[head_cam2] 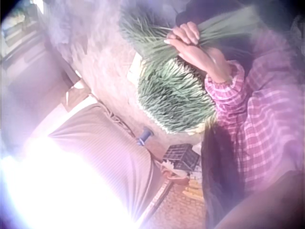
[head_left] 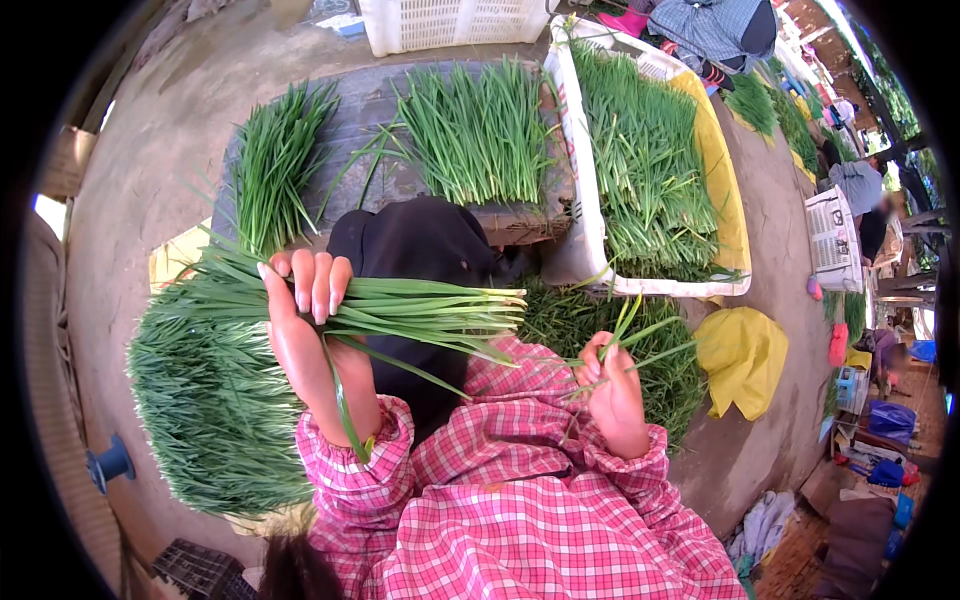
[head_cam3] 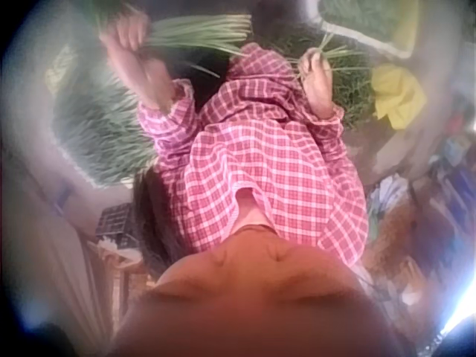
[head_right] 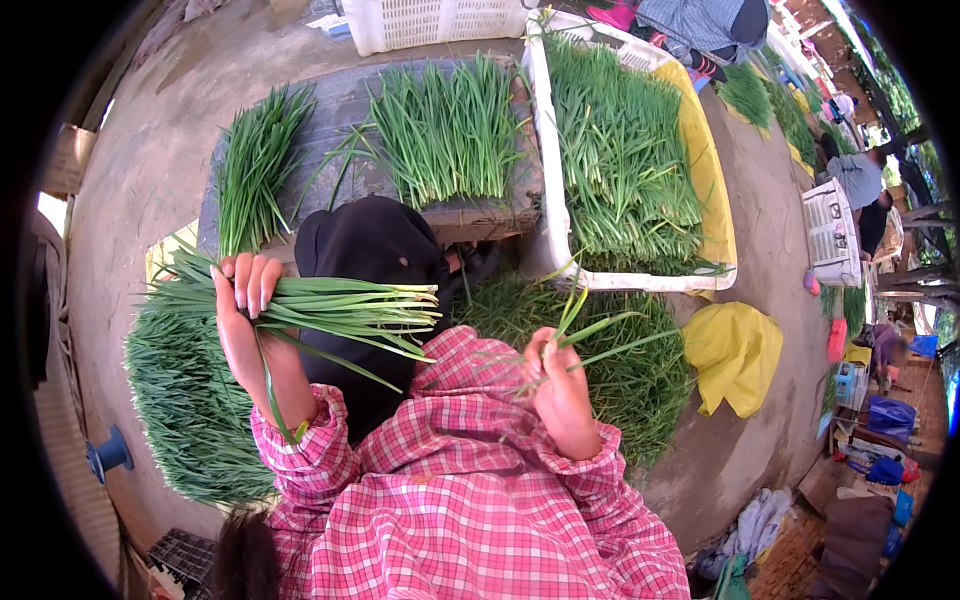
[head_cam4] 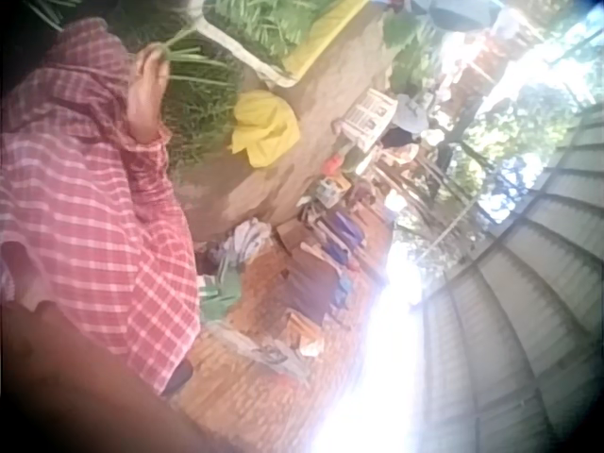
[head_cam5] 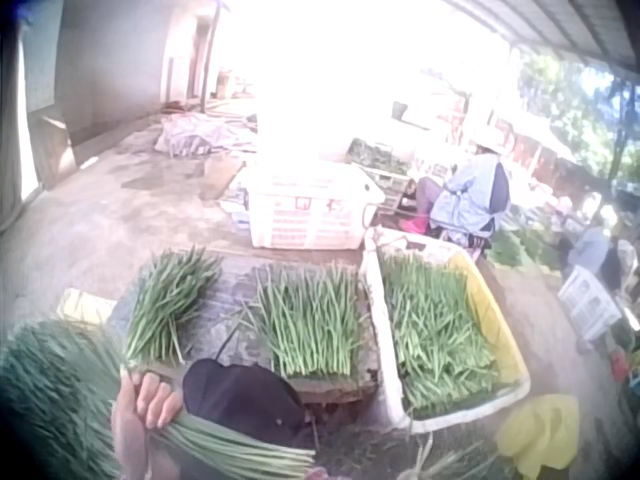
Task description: The person holds a bunch of green chives and removes individual yellowed or damaged leaves by hand. They place the cleaned bunch onto a wooden board and pick up another from a pile.
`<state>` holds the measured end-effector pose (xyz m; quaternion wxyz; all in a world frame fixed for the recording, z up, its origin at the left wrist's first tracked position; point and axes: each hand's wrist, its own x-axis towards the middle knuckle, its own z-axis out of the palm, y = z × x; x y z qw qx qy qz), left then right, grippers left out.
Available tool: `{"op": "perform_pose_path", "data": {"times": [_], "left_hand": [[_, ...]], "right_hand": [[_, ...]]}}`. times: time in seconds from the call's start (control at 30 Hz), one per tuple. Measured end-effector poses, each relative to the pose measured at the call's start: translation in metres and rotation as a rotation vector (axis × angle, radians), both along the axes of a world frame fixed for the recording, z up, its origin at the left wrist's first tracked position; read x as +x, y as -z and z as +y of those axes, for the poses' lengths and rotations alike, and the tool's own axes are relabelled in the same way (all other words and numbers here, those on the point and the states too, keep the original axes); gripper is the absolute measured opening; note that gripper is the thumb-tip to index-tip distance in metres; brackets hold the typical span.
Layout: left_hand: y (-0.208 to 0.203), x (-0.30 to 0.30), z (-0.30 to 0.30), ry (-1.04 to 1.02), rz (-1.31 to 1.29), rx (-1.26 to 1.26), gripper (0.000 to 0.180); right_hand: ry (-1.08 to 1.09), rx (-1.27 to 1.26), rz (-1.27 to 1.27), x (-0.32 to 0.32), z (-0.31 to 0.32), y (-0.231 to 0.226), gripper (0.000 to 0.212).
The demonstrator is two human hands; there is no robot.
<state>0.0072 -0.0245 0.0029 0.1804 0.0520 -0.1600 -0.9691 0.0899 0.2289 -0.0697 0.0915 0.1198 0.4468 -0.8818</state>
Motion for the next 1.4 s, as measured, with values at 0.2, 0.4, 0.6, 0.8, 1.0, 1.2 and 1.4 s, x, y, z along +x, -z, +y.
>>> {"op": "perform_pose_path", "data": {"times": [0.2, 0.4, 0.6, 0.8, 1.0, 1.2, 1.4], "left_hand": [[-0.009, 0.007, 0.016, -0.037, -0.042, 0.065, 0.017], [-0.009, 0.010, 0.021, -0.009, -0.029, 0.090, 0.017], [-0.012, 0.012, 0.017, -0.047, -0.013, 0.047, 0.017], [-0.022, 0.016, 0.026, -0.133, -0.060, -0.126, 0.019], [-0.027, 0.017, 0.035, -0.130, -0.074, -0.191, 0.019], [-0.023, 0.016, 0.037, -0.109, -0.066, -0.188, 0.019], [-0.021, 0.015, 0.038, -0.080, -0.079, -0.169, 0.019]], "right_hand": [[-0.162, -0.103, 0.006, -0.022, -0.067, -0.013, 0.031], [-0.273, -0.052, 0.114, -0.019, -0.076, -0.020, 0.031], [0.073, 0.106, 0.231, -0.011, -0.069, -0.039, 0.029], [-0.044, 0.227, 0.296, -0.002, -0.066, -0.042, 0.026], [-0.033, 0.288, 0.180, -0.006, -0.073, -0.045, 0.020], [-0.070, 0.296, 0.177, -0.004, -0.066, -0.042, 0.013], [-0.133, 0.298, 0.181, -0.004, -0.059, -0.043, 0.013]]}}
